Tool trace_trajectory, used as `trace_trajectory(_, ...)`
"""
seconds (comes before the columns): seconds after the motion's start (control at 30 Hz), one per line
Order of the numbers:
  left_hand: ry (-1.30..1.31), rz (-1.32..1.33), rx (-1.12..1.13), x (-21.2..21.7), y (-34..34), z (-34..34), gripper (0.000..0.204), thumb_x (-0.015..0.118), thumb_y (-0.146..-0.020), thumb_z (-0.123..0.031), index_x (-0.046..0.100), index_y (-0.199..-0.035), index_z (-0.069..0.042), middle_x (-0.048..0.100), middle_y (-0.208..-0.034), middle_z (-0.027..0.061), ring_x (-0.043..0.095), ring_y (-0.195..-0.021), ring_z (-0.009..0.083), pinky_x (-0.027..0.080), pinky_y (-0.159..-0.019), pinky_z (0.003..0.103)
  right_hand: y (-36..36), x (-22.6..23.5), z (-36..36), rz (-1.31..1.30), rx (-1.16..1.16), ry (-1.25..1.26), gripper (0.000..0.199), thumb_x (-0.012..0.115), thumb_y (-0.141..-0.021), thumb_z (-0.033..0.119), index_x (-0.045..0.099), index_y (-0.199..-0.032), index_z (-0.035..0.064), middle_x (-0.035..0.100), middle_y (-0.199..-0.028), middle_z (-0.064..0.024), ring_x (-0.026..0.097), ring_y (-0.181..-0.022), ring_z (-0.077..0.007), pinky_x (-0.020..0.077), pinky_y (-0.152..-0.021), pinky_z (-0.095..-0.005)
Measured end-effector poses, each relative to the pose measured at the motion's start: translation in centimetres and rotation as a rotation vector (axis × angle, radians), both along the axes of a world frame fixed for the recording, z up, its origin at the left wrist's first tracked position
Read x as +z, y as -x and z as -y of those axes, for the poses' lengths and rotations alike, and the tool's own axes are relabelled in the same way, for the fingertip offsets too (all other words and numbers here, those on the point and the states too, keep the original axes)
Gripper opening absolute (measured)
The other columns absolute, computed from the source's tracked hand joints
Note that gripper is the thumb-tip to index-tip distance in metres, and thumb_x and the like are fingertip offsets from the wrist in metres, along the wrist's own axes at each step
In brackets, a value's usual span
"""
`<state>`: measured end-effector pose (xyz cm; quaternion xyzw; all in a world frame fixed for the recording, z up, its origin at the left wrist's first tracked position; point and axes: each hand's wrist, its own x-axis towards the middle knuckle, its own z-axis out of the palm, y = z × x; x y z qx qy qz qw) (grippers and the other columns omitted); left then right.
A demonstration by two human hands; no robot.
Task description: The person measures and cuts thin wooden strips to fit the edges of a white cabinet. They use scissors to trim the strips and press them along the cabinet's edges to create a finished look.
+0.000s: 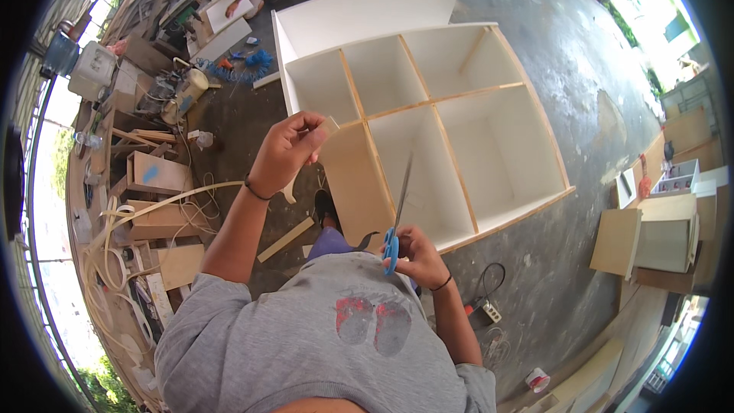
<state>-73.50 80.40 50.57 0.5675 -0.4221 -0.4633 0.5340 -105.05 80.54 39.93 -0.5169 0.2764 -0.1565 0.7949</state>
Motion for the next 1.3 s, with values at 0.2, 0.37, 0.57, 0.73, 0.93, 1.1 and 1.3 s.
trace_trajectory(0.2, 0.061, 0.237, -0.108, 1.7, 1.7, -1.5, 0.022, 0.069, -0.088, -0.011, 0.064, -0.105, 0.003, 0.067, -0.086, 0.0008, 0.058, -0.08, 0.0048, 0.049, -0.072, 0.022, -0.5, 3.2, 0.1, -0.036, -0.024, 0.038, 0.079, 0.078, -0.075, 0.004, 0.035, -0.141, 0.004, 0.065, -0.099, -0.0098, 0.064, -0.092, -0.0177, 0.0512, -0.086, -0.0331)
trace_trajectory(0.37, 0.119, 0.364, -0.116, 2.3, 2.8, -2.4, 0.02, 0.071, -0.085, -0.008, 0.066, -0.1, 0.004, 0.069, -0.088, 0.0037, 0.06, -0.08, 0.0056, 0.05, -0.071, 0.022, -1.8, 5.5, 0.2, -0.024, -0.025, 0.219, 0.066, 0.077, -0.076, 0.006, 0.046, -0.134, -0.0009, 0.066, -0.102, -0.0101, 0.064, -0.096, -0.0189, 0.0496, -0.089, -0.033)
trace_trajectory(0.57, 0.103, 0.406, -0.115, 1.7, 3.5, -3.3, 0.021, 0.072, -0.081, -0.007, 0.066, -0.098, 0.003, 0.07, -0.084, 0.0057, 0.062, -0.077, 0.0074, 0.05, -0.067, 0.023, -3.1, 7.2, 0.2, 0.059, -0.071, 0.199, 0.053, 0.075, -0.078, 0.004, 0.054, -0.126, -0.0033, 0.067, -0.091, -0.0071, 0.067, -0.085, -0.0148, 0.0536, -0.08, -0.0289)
trace_trajectory(0.73, 0.087, 0.369, -0.135, 0.4, 4.1, -4.5, 0.021, 0.073, -0.08, -0.007, 0.066, -0.097, 0.002, 0.069, -0.083, 0.0059, 0.063, -0.075, 0.0084, 0.05, -0.065, 0.023, -3.6, 6.3, 0.0, -0.031, -0.143, 0.134, 0.054, 0.077, -0.079, 0.004, 0.054, -0.128, -0.0031, 0.068, -0.089, -0.0068, 0.066, -0.084, -0.0137, 0.0544, -0.075, -0.0275)
trace_trajectory(0.93, 0.038, 0.334, -0.099, -1.1, 4.7, -5.5, 0.022, 0.074, -0.08, -0.008, 0.066, -0.098, 0.002, 0.069, -0.083, 0.0061, 0.062, -0.073, 0.0077, 0.05, -0.064, 0.023, -3.6, 5.8, -0.9, 0.001, -0.254, 0.045, 0.056, 0.079, -0.079, 0.007, 0.053, -0.129, 0.0003, 0.066, -0.099, -0.0082, 0.064, -0.089, -0.0136, 0.0525, -0.077, -0.0272)
trace_trajectory(1.1, 0.05, 0.416, -0.097, -1.0, 5.0, -5.3, 0.024, 0.075, -0.079, -0.008, 0.066, -0.099, 0.002, 0.069, -0.082, 0.007, 0.063, -0.072, 0.008, 0.05, -0.063, 0.023, -2.3, 5.8, -0.1, 0.052, -0.079, 0.032, 0.063, 0.084, -0.077, 0.023, 0.053, -0.128, 0.0018, 0.061, -0.1, -0.0058, 0.059, -0.096, -0.0144, 0.0477, -0.086, -0.0286)
trace_trajectory(1.3, 0.148, 0.468, -0.075, -0.4, 5.6, -4.8, 0.029, 0.078, -0.077, -0.008, 0.065, -0.101, 0.002, 0.069, -0.082, 0.0098, 0.066, -0.071, 0.012, 0.05, -0.062, 0.024, -3.0, 7.2, -1.1, 0.054, -0.097, 0.004, 0.06, 0.083, -0.076, 0.031, 0.055, -0.12, 0.0014, 0.059, -0.094, -0.0053, 0.058, -0.093, -0.0135, 0.0468, -0.084, -0.0288)
